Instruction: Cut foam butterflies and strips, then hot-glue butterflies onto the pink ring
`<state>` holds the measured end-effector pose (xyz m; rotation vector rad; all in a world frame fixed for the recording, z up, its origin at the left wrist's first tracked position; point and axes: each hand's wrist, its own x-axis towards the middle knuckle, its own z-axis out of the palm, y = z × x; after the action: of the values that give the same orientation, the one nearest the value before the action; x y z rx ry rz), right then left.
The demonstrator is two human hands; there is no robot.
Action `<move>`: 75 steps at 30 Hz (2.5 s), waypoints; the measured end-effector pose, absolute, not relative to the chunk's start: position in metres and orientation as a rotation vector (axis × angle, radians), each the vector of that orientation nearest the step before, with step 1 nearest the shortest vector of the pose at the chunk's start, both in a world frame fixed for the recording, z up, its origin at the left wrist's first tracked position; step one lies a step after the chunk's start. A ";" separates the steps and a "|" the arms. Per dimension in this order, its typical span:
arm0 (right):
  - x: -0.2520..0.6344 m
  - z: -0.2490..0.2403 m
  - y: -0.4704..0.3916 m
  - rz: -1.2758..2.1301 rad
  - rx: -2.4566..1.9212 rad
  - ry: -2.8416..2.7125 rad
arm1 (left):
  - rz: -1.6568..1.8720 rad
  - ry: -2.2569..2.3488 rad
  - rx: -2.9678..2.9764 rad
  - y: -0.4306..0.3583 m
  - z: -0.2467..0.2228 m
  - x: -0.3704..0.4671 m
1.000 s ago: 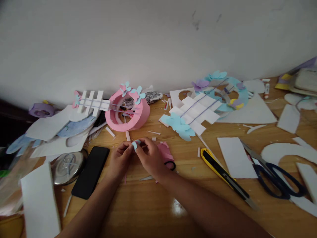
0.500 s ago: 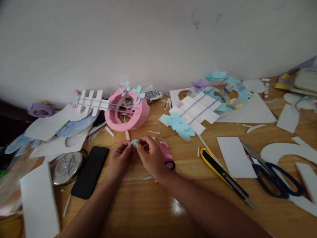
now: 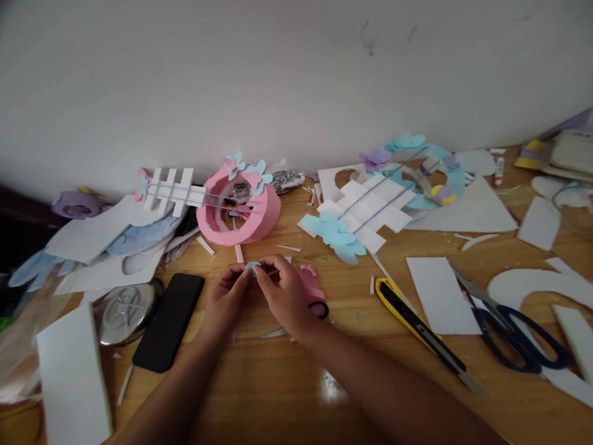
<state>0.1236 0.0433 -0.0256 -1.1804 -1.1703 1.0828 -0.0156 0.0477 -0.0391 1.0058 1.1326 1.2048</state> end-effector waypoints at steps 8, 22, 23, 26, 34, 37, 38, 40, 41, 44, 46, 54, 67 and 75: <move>0.124 -0.026 0.043 1.105 -1.163 -1.144 | 1.199 1.134 0.999 0.048 -0.041 -0.018; 0.125 -0.030 0.046 1.138 -1.136 -1.219 | 1.258 1.097 0.939 0.052 -0.038 -0.015; 0.126 -0.030 0.046 1.135 -1.138 -1.229 | 1.254 1.100 0.934 0.051 -0.039 -0.016; 0.126 -0.029 0.045 1.135 -1.151 -1.248 | 1.254 1.095 0.917 0.051 -0.041 -0.017; 0.125 -0.026 0.044 1.198 -1.126 -1.207 | 1.267 1.040 0.834 0.052 -0.041 -0.017; 0.123 -0.027 0.044 1.240 -1.120 -1.181 | 1.297 1.016 0.765 0.053 -0.038 -0.015; 0.123 -0.027 0.044 1.239 -1.121 -1.182 | 1.303 1.013 0.746 0.053 -0.037 -0.015; 0.122 -0.027 0.044 1.238 -1.112 -1.183 | 1.309 1.015 0.725 0.054 -0.035 -0.014; 0.122 -0.027 0.044 1.240 -1.105 -1.183 | 1.312 1.017 0.722 0.054 -0.035 -0.014; 0.122 -0.027 0.044 1.237 -1.097 -1.189 | 1.307 1.021 0.728 0.053 -0.034 -0.014; 0.122 -0.026 0.043 1.228 -1.104 -1.189 | 1.299 1.015 0.730 0.053 -0.033 -0.014; 0.123 -0.024 0.043 1.231 -1.125 -1.175 | 1.267 0.971 0.776 0.052 -0.036 -0.017; 0.122 -0.029 0.044 1.192 -1.132 -1.205 | 1.248 0.972 0.839 0.053 -0.040 -0.020; 0.123 -0.025 0.043 1.196 -1.100 -1.203 | 1.262 0.999 0.828 0.052 -0.041 -0.019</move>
<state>0.1228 0.0426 -0.0252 -1.1001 -1.2030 1.1962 -0.0191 0.0520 -0.0413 0.8282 0.9986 1.2616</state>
